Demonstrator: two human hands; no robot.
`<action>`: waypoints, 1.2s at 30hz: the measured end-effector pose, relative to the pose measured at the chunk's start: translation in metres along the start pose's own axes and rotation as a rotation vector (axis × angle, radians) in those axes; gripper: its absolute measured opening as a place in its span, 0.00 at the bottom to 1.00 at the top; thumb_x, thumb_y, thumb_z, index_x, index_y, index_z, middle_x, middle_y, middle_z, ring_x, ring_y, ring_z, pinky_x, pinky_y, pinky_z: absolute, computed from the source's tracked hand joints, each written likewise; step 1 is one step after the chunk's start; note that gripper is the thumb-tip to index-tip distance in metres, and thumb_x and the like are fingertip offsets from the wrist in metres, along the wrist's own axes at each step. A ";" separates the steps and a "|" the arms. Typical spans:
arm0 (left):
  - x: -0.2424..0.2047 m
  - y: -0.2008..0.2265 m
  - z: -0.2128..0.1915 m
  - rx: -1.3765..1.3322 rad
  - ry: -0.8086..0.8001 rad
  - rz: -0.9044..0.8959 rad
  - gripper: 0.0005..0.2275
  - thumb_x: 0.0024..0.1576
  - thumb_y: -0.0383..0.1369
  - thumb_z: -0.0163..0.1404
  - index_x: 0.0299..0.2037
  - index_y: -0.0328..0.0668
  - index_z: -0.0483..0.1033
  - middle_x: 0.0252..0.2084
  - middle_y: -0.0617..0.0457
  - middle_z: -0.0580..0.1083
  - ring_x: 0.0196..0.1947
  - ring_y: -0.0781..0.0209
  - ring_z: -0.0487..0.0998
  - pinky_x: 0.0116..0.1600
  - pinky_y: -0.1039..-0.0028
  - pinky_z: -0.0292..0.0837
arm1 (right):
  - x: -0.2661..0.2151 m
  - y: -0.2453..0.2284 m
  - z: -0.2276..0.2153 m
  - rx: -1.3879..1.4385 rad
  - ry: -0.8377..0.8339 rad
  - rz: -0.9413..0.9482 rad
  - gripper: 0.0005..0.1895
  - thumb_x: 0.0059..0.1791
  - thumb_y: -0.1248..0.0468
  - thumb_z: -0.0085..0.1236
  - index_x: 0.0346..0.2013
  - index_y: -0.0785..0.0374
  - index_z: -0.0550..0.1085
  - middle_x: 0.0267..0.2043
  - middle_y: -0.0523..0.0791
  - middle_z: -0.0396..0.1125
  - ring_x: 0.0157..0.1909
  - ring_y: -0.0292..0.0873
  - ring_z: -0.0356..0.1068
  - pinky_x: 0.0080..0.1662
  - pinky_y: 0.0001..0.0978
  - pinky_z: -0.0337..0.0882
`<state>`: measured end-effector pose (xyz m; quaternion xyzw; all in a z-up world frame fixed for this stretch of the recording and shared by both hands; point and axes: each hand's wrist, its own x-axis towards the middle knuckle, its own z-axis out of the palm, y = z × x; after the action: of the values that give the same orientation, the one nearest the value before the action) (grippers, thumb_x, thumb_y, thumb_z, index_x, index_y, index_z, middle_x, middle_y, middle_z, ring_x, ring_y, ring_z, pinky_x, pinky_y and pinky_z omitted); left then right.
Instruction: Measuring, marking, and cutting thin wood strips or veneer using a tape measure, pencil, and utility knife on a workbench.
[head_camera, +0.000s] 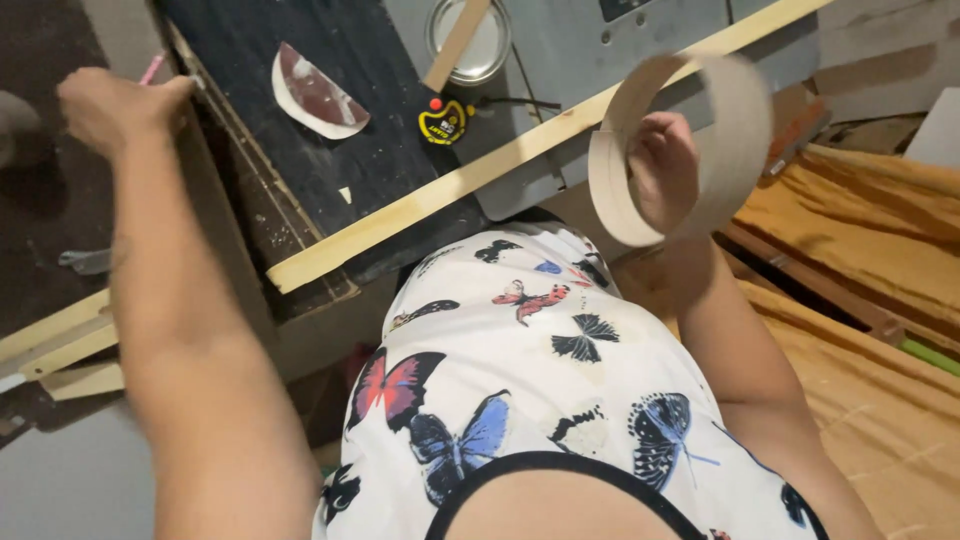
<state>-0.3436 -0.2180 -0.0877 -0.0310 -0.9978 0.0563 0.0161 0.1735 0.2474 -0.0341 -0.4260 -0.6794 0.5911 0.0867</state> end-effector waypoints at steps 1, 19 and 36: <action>0.002 -0.004 0.009 0.041 -0.010 -0.049 0.35 0.37 0.71 0.77 0.31 0.45 0.85 0.31 0.50 0.82 0.33 0.50 0.87 0.31 0.52 0.83 | 0.007 0.020 -0.005 -0.245 0.022 -0.219 0.08 0.57 0.62 0.54 0.47 0.63 0.71 0.33 0.45 0.70 0.38 0.42 0.68 0.42 0.34 0.65; -0.225 0.153 -0.086 -0.437 -0.174 0.537 0.28 0.56 0.51 0.67 0.58 0.42 0.73 0.53 0.44 0.73 0.53 0.46 0.71 0.58 0.57 0.67 | -0.054 -0.077 0.058 0.542 -0.319 0.039 0.15 0.51 0.70 0.66 0.52 0.58 0.79 0.38 0.37 0.70 0.36 0.32 0.65 0.43 0.22 0.67; -0.274 0.201 -0.119 -0.769 -0.434 0.516 0.20 0.54 0.39 0.55 0.57 0.51 0.68 0.47 0.45 0.68 0.43 0.47 0.77 0.44 0.60 0.73 | -0.048 -0.027 0.034 -0.017 -0.323 -0.221 0.06 0.48 0.68 0.70 0.39 0.60 0.82 0.35 0.43 0.74 0.36 0.43 0.72 0.40 0.34 0.74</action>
<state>-0.0539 -0.0224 0.0002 -0.2674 -0.8866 -0.3079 -0.2185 0.1690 0.1916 -0.0017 -0.2494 -0.7320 0.6329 0.0374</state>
